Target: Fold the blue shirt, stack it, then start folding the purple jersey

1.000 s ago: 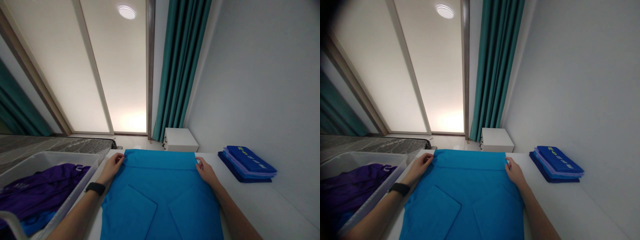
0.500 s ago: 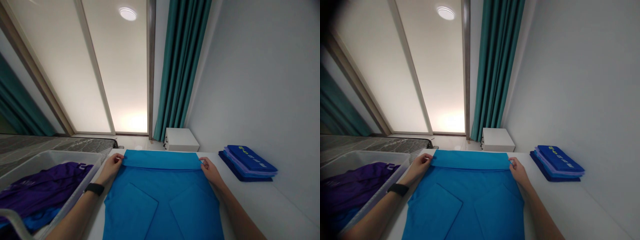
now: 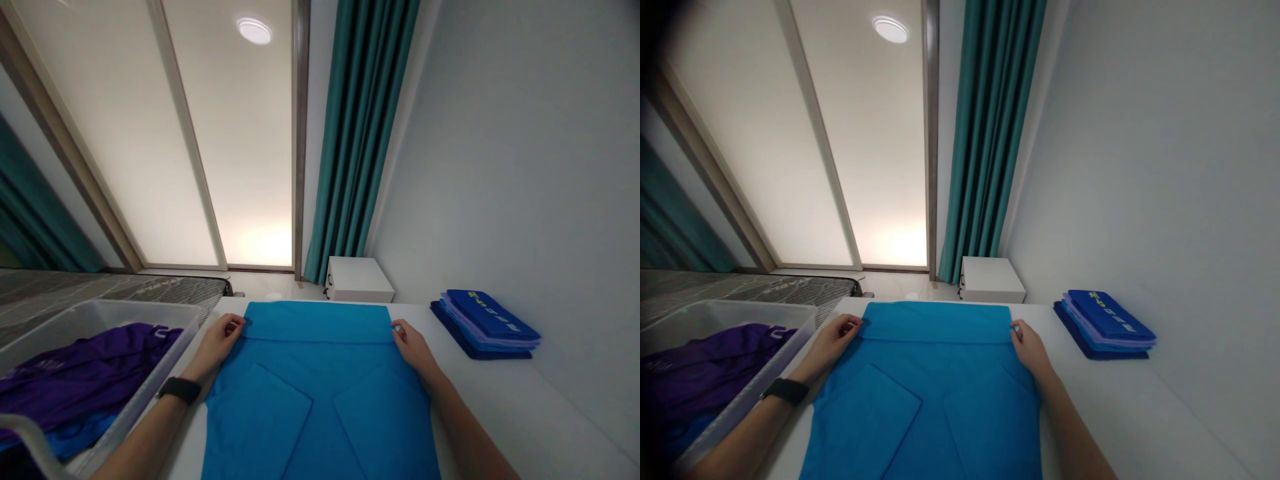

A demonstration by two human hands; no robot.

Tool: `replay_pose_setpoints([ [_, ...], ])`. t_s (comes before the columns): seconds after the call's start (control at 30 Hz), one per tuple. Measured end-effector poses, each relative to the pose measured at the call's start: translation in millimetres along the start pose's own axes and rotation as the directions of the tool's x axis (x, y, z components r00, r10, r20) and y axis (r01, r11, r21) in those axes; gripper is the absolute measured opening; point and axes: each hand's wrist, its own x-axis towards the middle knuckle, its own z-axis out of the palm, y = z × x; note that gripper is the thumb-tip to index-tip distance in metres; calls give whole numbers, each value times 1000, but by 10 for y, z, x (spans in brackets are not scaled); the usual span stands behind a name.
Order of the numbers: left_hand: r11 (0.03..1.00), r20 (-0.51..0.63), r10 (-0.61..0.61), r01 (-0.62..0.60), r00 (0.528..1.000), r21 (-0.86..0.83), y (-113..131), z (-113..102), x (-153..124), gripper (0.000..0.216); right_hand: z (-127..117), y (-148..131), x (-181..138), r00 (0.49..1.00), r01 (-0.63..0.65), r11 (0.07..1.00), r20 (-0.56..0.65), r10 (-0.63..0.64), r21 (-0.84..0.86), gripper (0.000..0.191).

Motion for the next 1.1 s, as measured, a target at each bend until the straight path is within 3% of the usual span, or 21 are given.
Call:
replay_pose_setpoints([
  [0.2, 1000, -16, -21, 21, 1000, 15, -15, -8, -11, 38, 11, 15, -14, 998, 0, 1000, -59, 0, 5, 28],
  [0.57, 998, -16, -25, 26, 1000, 56, -43, -11, 7, 34, -15, 29, -42, 996, -83, 995, -10, 84, 58, 27],
  [0.77, 994, 39, 15, -19, 999, 105, -24, -1, 22, 33, 14, 87, -28, 999, 22, 999, -44, -24, -45, 25],
  [1.1, 993, 38, 38, -42, 999, 107, -52, 1, 20, 34, 3, 78, -49, 999, 32, 995, -4, -32, -92, 23],
])
